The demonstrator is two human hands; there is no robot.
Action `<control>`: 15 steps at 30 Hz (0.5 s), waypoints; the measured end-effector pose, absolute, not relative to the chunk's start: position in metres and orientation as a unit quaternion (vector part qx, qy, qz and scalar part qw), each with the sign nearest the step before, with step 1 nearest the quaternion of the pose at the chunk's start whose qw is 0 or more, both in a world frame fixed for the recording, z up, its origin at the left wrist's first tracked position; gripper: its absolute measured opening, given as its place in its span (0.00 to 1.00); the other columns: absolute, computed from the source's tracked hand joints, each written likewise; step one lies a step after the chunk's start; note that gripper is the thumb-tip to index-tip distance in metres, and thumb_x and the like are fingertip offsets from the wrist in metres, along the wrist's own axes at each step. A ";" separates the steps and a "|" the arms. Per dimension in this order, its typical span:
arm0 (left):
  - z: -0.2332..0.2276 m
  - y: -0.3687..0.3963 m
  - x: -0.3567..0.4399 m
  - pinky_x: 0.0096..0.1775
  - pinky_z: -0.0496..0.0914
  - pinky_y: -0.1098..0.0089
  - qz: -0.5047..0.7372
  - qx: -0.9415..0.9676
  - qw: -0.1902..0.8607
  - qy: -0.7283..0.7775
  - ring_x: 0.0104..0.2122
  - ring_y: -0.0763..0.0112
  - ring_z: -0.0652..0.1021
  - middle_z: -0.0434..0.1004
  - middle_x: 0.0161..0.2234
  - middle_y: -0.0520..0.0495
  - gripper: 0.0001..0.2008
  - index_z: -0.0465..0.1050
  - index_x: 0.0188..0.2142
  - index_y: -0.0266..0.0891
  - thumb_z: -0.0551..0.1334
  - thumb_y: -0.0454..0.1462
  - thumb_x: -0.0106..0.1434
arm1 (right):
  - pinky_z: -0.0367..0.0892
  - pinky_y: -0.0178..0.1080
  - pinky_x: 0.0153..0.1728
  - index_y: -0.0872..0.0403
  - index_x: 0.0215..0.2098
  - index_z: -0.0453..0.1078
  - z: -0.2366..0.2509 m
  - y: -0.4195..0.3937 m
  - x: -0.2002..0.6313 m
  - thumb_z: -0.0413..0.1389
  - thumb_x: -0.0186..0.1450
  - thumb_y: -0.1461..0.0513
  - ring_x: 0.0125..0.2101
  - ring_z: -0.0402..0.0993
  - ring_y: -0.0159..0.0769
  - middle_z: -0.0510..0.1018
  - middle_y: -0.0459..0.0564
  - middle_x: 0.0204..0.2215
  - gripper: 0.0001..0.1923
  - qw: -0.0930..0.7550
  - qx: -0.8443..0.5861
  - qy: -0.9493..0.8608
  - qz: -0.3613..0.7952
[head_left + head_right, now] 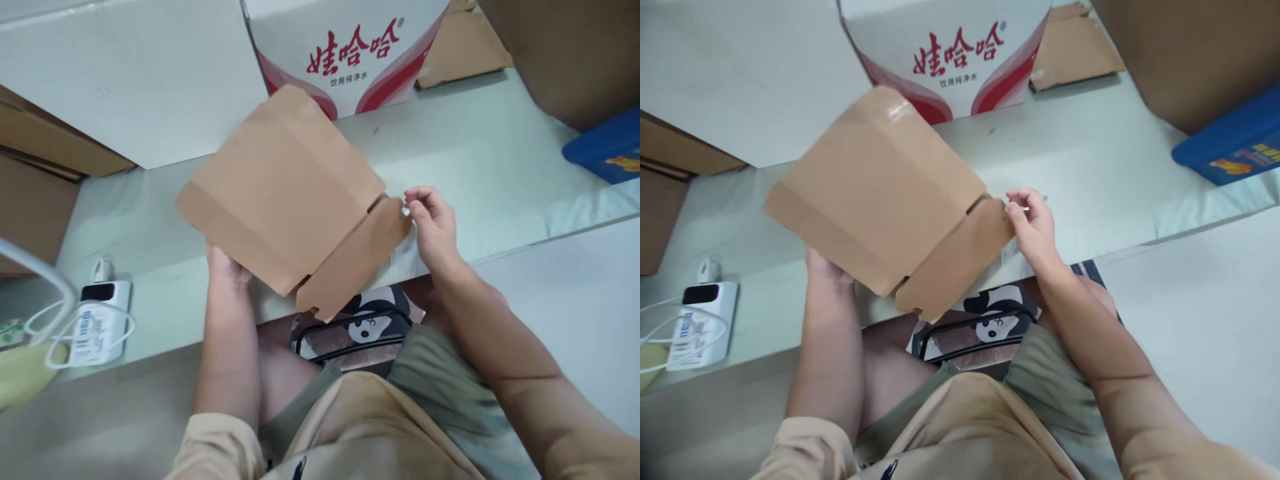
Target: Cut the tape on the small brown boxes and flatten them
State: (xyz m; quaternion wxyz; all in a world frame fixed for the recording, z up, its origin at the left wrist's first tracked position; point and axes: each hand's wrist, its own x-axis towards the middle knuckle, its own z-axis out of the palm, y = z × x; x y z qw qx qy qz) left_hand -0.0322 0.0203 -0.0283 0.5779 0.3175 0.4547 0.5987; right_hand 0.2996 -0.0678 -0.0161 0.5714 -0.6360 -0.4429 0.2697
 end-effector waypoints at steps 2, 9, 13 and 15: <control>-0.025 0.020 -0.027 0.38 0.77 0.63 0.609 0.288 0.585 0.451 0.42 0.64 0.80 0.83 0.35 0.52 0.20 0.72 0.30 0.43 0.74 0.53 0.48 | 0.66 0.35 0.24 0.49 0.34 0.72 -0.019 -0.066 0.300 0.61 0.55 0.33 0.27 0.72 0.31 0.75 0.45 0.28 0.30 0.583 -0.610 -0.408 0.349; -0.016 0.018 -0.024 0.51 0.75 0.62 0.637 0.315 0.585 0.391 0.50 0.60 0.78 0.82 0.35 0.50 0.19 0.68 0.30 0.44 0.68 0.54 0.52 | 0.57 0.34 0.12 0.51 0.20 0.66 -0.016 -0.070 0.279 0.69 0.48 0.37 0.12 0.59 0.27 0.65 0.41 0.13 0.30 0.517 -0.535 -0.363 0.561; -0.011 0.013 -0.027 0.46 0.77 0.64 0.643 0.298 0.609 0.356 0.46 0.61 0.81 0.82 0.36 0.47 0.22 0.71 0.34 0.45 0.56 0.59 0.60 | 0.50 0.35 0.12 0.51 0.22 0.66 -0.003 -0.078 0.292 0.67 0.54 0.41 0.13 0.55 0.26 0.64 0.41 0.14 0.25 0.556 -0.541 -0.363 0.516; -0.010 0.012 -0.032 0.35 0.76 0.67 0.631 0.249 0.628 0.382 0.35 0.64 0.81 0.81 0.33 0.46 0.26 0.72 0.35 0.45 0.53 0.62 0.60 | 0.48 0.36 0.12 0.50 0.26 0.70 0.004 -0.089 0.311 0.67 0.55 0.44 0.13 0.54 0.27 0.69 0.42 0.18 0.21 0.579 -0.562 -0.350 0.476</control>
